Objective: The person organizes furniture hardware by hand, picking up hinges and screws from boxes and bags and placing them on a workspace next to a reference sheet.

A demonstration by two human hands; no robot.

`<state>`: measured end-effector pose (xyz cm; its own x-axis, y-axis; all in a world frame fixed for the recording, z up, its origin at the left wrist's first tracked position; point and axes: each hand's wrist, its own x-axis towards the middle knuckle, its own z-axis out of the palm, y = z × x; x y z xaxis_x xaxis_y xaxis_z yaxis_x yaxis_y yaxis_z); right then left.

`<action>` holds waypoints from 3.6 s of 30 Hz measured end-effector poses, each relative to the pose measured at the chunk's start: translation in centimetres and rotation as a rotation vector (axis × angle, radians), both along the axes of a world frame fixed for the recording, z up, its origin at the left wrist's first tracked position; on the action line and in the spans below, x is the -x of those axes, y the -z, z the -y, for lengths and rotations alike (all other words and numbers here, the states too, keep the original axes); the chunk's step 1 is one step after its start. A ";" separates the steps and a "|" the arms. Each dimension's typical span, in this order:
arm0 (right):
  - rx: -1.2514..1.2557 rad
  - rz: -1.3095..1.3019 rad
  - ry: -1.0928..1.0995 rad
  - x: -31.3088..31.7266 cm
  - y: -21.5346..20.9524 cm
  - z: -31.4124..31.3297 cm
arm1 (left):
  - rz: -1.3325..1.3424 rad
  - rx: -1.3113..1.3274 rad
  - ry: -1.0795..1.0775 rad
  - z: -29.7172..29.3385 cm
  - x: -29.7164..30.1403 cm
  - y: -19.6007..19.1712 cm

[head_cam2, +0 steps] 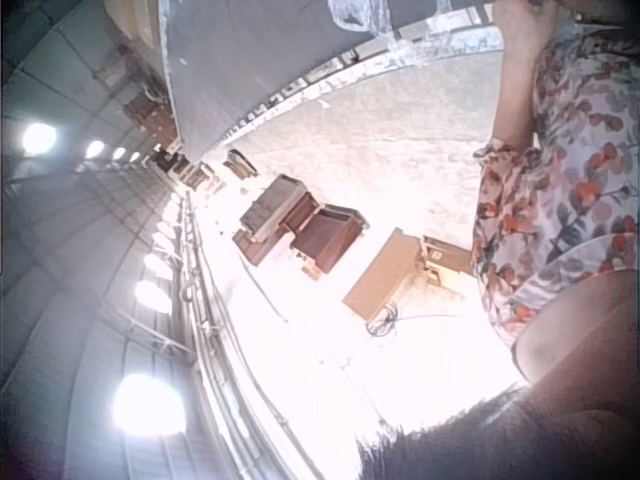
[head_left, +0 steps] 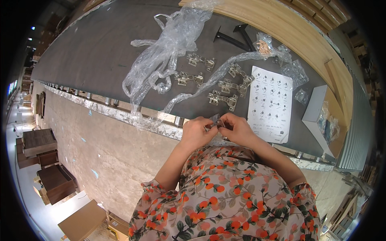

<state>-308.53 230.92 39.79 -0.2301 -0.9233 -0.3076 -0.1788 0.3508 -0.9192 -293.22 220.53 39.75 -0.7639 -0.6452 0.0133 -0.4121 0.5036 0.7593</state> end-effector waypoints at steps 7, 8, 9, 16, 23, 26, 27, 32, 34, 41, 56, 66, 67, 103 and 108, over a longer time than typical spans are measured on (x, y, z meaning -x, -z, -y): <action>0.195 0.016 0.135 -0.8 -0.6 0.0 | -0.041 0.147 0.018 0.3 0.9 -2.4; 0.251 0.032 0.161 -0.9 -0.5 0.0 | -0.077 0.199 0.007 0.3 1.0 -3.0; 0.292 0.052 0.188 -1.0 -0.8 0.1 | -0.113 0.250 -0.005 0.3 1.1 -3.7; 0.233 0.131 0.207 -0.4 0.4 0.5 | -0.316 0.376 -0.064 -0.1 2.0 -2.9; 0.156 0.296 0.250 -0.3 0.9 1.2 | -0.250 0.123 -0.152 -0.5 1.5 -0.8; 0.101 0.371 0.269 0.2 0.1 1.5 | -0.221 0.106 -0.190 -0.3 1.4 -0.4; 0.099 0.399 0.273 0.2 0.2 1.6 | -0.221 0.104 -0.190 -0.2 1.4 -0.4; 0.095 0.292 0.173 -0.1 2.5 1.2 | -0.269 0.105 -0.172 0.1 2.0 -0.2; 0.126 0.101 0.114 -0.1 1.9 1.3 | -0.278 0.048 -0.176 0.1 2.0 -0.4; 0.148 0.272 0.184 1.0 2.6 1.9 | -0.321 -0.089 -0.137 0.2 1.6 0.1; 0.040 0.362 0.243 0.3 0.8 2.2 | -0.272 -0.112 -0.211 0.0 0.6 0.4; 0.072 0.110 0.298 1.3 -0.5 0.3 | -0.205 -0.093 -0.198 0.2 0.3 2.0; 0.069 0.122 0.316 1.5 -0.8 0.0 | -0.203 -0.089 -0.200 0.2 0.3 2.0; 0.032 0.346 0.294 2.6 -0.5 0.1 | -0.199 -0.130 -0.163 0.7 1.0 1.2; 0.132 0.336 0.362 2.0 -1.2 1.1 | -0.231 -0.138 -0.188 0.7 1.0 0.4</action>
<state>-310.58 229.81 40.99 -0.4513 -0.8384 -0.3056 0.2455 0.2126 -0.9458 -294.26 219.84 39.33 -0.6179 -0.7827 0.0749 -0.2972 0.3207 0.8993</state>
